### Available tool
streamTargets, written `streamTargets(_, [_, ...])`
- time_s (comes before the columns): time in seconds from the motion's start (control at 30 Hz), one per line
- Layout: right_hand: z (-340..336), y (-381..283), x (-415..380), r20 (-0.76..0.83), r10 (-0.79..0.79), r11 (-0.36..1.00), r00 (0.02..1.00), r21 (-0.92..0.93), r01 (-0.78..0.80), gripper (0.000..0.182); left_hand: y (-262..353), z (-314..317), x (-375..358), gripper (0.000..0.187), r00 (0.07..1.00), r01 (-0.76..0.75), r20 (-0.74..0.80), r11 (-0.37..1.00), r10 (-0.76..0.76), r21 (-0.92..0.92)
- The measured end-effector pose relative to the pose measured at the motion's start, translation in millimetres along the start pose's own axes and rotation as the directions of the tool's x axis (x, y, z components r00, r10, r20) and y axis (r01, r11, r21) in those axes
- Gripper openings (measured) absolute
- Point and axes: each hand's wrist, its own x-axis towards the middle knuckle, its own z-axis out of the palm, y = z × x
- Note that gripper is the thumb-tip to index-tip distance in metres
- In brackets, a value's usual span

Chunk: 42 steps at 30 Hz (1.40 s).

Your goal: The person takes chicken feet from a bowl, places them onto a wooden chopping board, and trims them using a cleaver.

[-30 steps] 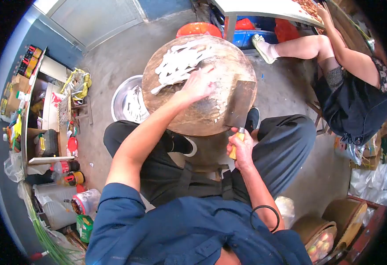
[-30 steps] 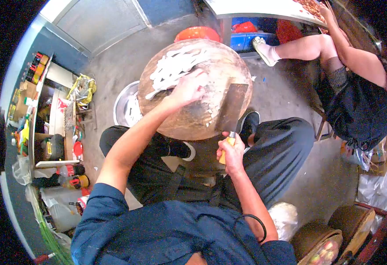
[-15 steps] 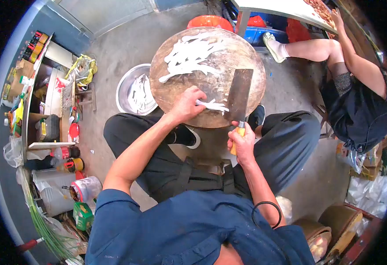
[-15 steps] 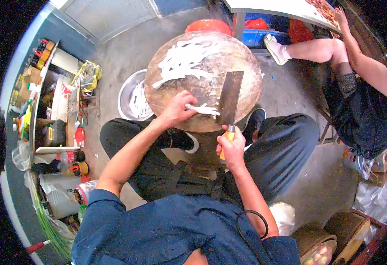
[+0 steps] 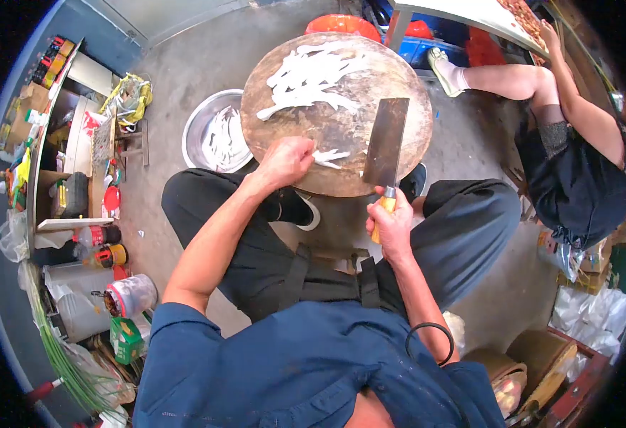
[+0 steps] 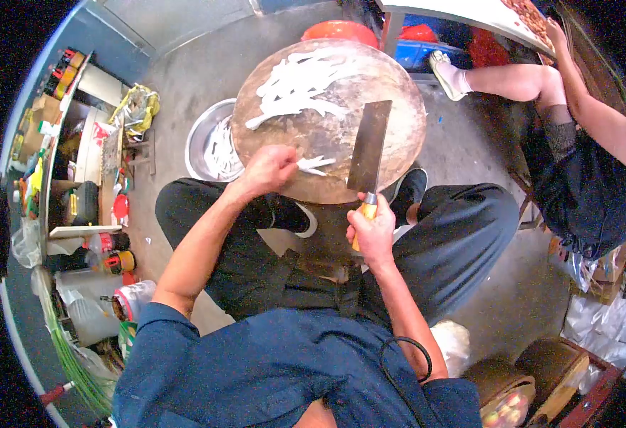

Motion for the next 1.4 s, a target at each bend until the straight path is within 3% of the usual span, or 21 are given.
streamTargets(0.03, [3.3, -3.4, -0.7, 0.017, -0.008, 1.000, 1.000, -0.015, 0.008, 0.034, 1.7, -0.5, -1.6, 0.013, 1.000, 0.005, 0.000, 1.000, -0.005, -0.001])
streamTargets(0.1, [10.9, -9.3, -1.3, 0.029, -0.021, 0.998, 0.999, -0.052, 0.022, 0.034, 8.0, 0.7, -2.6, 0.011, 0.984, -0.157, -0.090, 0.987, 0.154, -0.030])
streamTargets(0.2, [21.7, -18.3, -1.0, 0.039, -0.048, 0.992, 0.998, -0.111, 0.052, 0.034, 10.6, 6.2, 1.6, 0.008, 0.977, -0.214, -0.055, 0.968, 0.208, -0.130])
streamTargets(0.4, [33.0, -17.2, 13.9, -0.016, -0.104, 0.936, 0.994, -0.340, 0.092, 0.031, 12.1, 11.1, 4.4, 0.009, 0.991, -0.136, -0.010, 0.991, 0.137, 0.012])
streamTargets(0.47, [33.0, -14.3, 19.7, -0.006, -0.010, 0.929, 1.000, -0.370, 0.007, 0.030, 12.2, 11.9, 3.1, 0.010, 0.990, -0.141, -0.018, 0.990, 0.141, 0.007])
streamTargets(0.57, [32.7, -18.4, 21.5, -0.007, -0.016, 0.895, 1.000, -0.446, 0.011, 0.031, 11.1, 14.2, 0.7, 0.011, 0.989, -0.146, -0.036, 0.989, 0.146, -0.008])
streamTargets(0.67, [30.1, -21.9, 21.6, -0.010, -0.016, 0.938, 1.000, -0.346, 0.011, 0.031, 11.8, 13.7, 0.9, 0.011, 0.989, -0.145, -0.037, 0.989, 0.144, -0.021])
streamTargets(0.83, [37.8, -52.8, 17.6, -0.046, -0.300, 0.900, 0.953, -0.346, 0.267, 0.027, 12.8, 13.6, 0.1, 0.010, 0.990, -0.137, -0.032, 0.990, 0.136, -0.028])
streamTargets(0.87, [37.3, -45.9, 22.6, -0.043, -0.296, 0.900, 0.954, -0.346, 0.264, 0.027, 13.7, 13.5, 0.6, 0.010, 0.990, -0.136, -0.036, 0.990, 0.135, -0.037])
streamTargets(0.93, [34.5, -20.5, 35.7, 0.018, -0.403, 0.777, 0.915, -0.522, 0.352, 0.027, 14.1, 14.9, -0.7, 0.010, 0.991, -0.130, -0.038, 0.990, 0.128, -0.045])
streamTargets(1.0, [37.2, -9.3, 39.7, 0.063, -0.038, 0.850, 0.997, -0.523, 0.065, 0.028, 13.9, 15.2, 1.2, 0.010, 0.992, -0.126, -0.032, 0.992, 0.125, -0.012])
streamTargets(1.1, [36.8, -10.3, 36.2, 0.039, -0.087, 0.798, 0.995, -0.596, 0.093, 0.026, 11.8, 15.8, -1.0, 0.010, 0.991, -0.128, -0.043, 0.991, 0.126, -0.027])
streamTargets(1.4, [32.2, -32.0, 45.1, 0.007, 0.003, 0.858, 1.000, -0.514, 0.001, 0.026, 1.4, 8.2, 1.6, 0.011, 0.994, -0.103, 0.016, 0.992, 0.104, -0.076])
